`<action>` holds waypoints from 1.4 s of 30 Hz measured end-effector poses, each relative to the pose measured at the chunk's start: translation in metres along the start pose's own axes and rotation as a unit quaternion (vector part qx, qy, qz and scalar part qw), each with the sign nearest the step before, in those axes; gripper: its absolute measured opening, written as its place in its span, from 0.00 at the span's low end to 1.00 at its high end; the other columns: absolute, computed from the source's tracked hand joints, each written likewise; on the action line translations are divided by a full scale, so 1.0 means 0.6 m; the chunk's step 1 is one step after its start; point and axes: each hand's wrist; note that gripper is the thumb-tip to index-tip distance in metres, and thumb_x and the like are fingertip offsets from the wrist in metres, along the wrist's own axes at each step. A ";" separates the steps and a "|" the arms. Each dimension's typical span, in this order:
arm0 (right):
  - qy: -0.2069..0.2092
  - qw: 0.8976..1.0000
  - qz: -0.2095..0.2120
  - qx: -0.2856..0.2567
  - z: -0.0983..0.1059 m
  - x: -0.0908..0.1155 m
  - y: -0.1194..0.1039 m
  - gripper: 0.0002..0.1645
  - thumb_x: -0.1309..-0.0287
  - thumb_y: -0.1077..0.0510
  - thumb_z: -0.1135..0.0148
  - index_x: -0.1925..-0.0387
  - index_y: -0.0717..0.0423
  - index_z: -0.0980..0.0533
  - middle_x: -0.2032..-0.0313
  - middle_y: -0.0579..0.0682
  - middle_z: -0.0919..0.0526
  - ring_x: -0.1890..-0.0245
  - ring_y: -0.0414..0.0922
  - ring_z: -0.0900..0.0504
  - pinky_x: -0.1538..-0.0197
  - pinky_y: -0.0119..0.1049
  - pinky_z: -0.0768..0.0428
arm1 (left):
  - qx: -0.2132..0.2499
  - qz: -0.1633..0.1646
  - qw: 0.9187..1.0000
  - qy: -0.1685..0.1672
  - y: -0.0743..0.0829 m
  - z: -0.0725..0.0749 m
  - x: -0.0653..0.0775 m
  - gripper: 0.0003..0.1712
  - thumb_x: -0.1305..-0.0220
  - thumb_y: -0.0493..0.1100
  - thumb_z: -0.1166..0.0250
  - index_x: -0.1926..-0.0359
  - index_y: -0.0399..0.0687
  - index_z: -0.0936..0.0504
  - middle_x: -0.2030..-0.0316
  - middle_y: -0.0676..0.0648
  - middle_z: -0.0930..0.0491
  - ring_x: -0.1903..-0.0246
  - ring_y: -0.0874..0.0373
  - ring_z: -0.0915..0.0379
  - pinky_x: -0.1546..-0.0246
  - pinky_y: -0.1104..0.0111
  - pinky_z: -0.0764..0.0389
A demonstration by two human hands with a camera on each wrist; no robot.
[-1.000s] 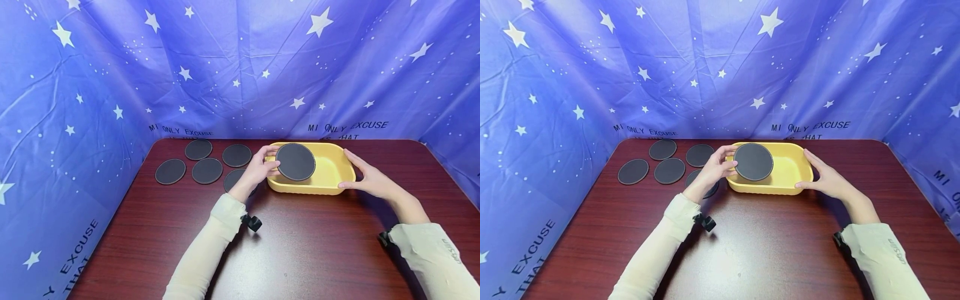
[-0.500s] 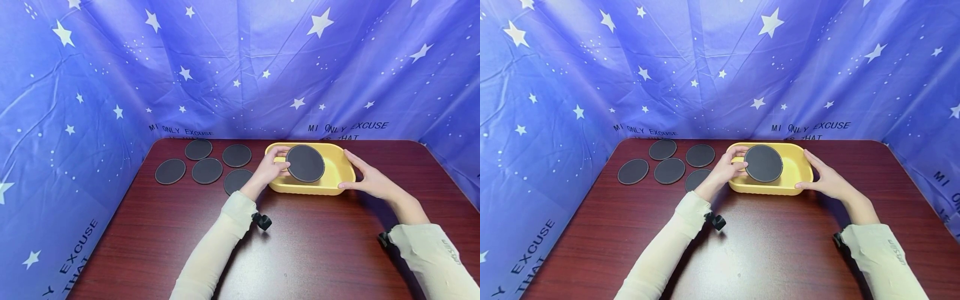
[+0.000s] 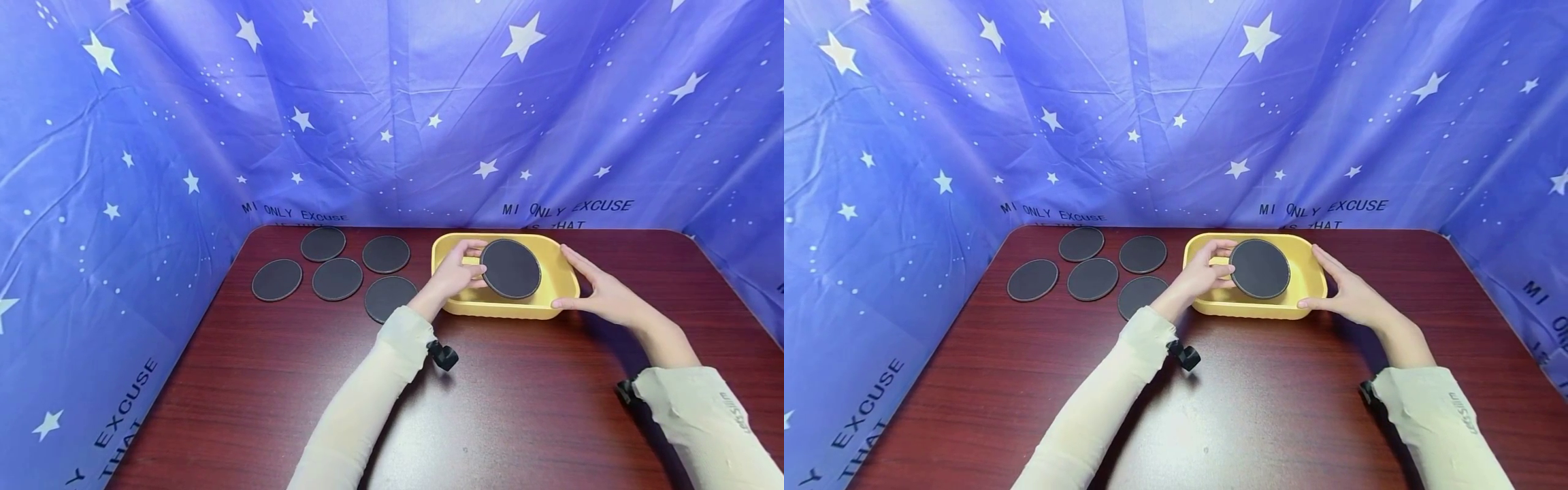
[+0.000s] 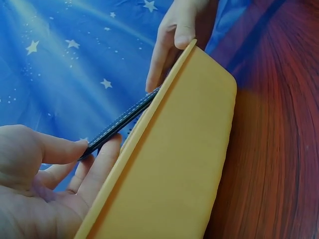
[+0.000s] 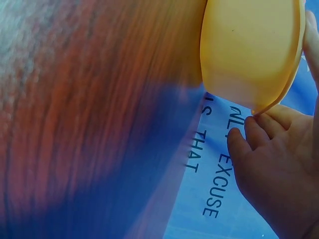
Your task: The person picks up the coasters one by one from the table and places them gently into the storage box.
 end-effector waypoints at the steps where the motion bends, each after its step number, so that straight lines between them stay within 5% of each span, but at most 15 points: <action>1: 0.001 1.000 0.002 0.000 0.000 0.000 0.001 0.62 0.49 0.56 0.25 0.21 0.56 0.54 0.22 0.64 0.51 0.27 0.23 0.58 0.39 0.05 0.58 | 0.002 0.004 1.000 0.000 -0.001 -0.002 -0.002 0.27 0.35 0.23 0.44 0.36 0.40 0.29 0.44 0.38 0.27 0.57 0.43 0.17 0.61 0.65 0.11; 14: -0.004 1.000 -0.004 -0.012 -0.001 -0.001 0.001 0.63 0.48 0.57 0.26 0.21 0.55 0.55 0.22 0.63 0.53 0.25 0.27 0.59 0.40 0.05 0.57 | -0.018 0.047 0.999 -0.016 -0.013 -0.016 -0.029 0.25 0.34 0.23 0.45 0.37 0.37 0.29 0.46 0.38 0.27 0.67 0.53 0.22 0.59 0.63 0.11; 22: -0.003 1.000 -0.008 -0.011 -0.002 0.001 0.000 0.62 0.48 0.56 0.26 0.21 0.56 0.55 0.22 0.64 0.52 0.25 0.27 0.58 0.40 0.05 0.57 | -0.036 0.081 0.995 -0.037 -0.017 -0.019 -0.035 0.24 0.33 0.23 0.46 0.38 0.36 0.29 0.46 0.36 0.25 0.63 0.45 0.18 0.52 0.54 0.13; 42: -0.003 1.000 -0.011 -0.007 0.000 0.001 -0.003 0.63 0.48 0.56 0.26 0.21 0.57 0.56 0.22 0.65 0.53 0.24 0.29 0.59 0.39 0.06 0.58 | -0.091 0.085 0.992 -0.030 -0.019 -0.024 -0.032 0.24 0.33 0.24 0.45 0.37 0.36 0.27 0.43 0.35 0.24 0.63 0.50 0.20 0.53 0.58 0.13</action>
Point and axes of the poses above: each hand's wrist, its own x-axis away from the middle knuckle, its own z-axis out of the back of the hand, y = z × x
